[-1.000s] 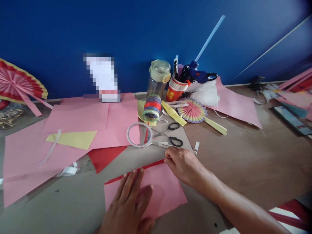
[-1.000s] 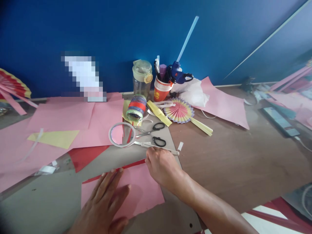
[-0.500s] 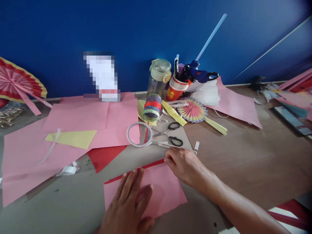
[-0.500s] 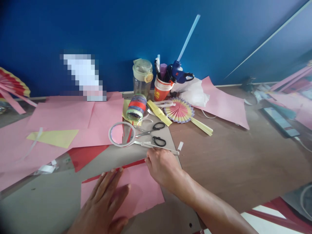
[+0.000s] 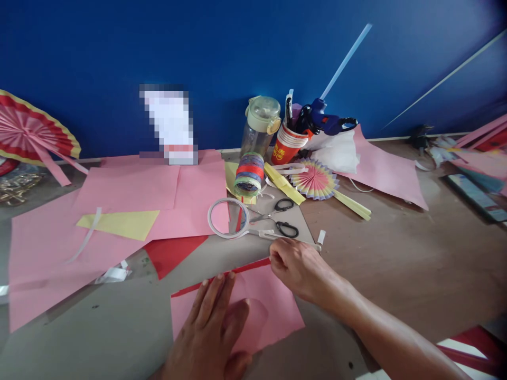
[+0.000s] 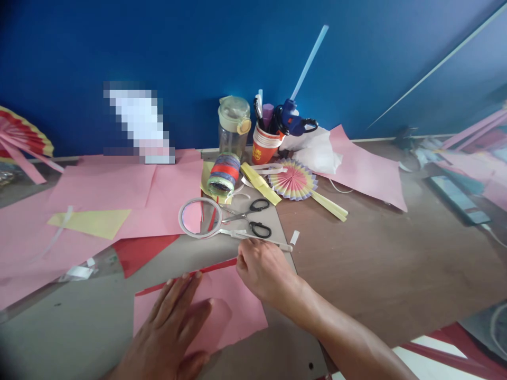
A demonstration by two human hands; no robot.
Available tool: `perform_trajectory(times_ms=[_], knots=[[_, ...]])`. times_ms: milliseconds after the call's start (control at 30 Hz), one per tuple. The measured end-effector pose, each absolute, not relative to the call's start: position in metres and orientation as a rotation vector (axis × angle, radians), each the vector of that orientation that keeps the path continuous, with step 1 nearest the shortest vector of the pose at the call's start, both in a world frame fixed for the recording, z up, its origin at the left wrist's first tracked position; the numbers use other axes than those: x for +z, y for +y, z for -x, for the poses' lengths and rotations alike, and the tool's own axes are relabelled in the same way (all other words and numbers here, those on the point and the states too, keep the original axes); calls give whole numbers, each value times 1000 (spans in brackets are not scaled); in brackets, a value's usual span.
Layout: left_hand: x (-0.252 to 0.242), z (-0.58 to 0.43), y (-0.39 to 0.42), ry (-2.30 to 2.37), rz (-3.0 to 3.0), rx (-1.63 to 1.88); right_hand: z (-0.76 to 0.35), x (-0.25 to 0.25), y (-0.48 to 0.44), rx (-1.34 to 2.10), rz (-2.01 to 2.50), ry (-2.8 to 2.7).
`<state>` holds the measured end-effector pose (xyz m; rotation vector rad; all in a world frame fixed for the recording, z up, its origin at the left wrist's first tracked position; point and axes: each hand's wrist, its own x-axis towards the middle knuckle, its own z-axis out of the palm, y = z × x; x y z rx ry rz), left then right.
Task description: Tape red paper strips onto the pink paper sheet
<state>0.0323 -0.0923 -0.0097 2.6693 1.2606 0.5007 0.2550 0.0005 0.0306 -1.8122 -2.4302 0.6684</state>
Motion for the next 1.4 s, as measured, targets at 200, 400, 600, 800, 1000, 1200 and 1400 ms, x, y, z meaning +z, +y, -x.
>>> perform_trajectory(times_ms=[200,400,600,800,1000,1200,1400], knots=[[-15,-31,-94,1256,-2688,515,-254,34,-4,396,1622,-2599],[-15,-31,-95,1252,-2679,484,-260,35,3,661,1501,-2473],[-10,-28,-96,1258,-2708,439,-267,38,8,991,1609,-2346],[10,-25,-96,1224,-2737,495,-264,42,7,1037,1699,-2331],[32,-33,-97,1225,-2750,706,-260,42,2,935,1656,-2449],[54,-32,-99,1401,-2718,761,-258,31,-3,746,1727,-2503],[32,-89,-103,1011,-2846,413,-258,29,-3,819,1747,-2453]])
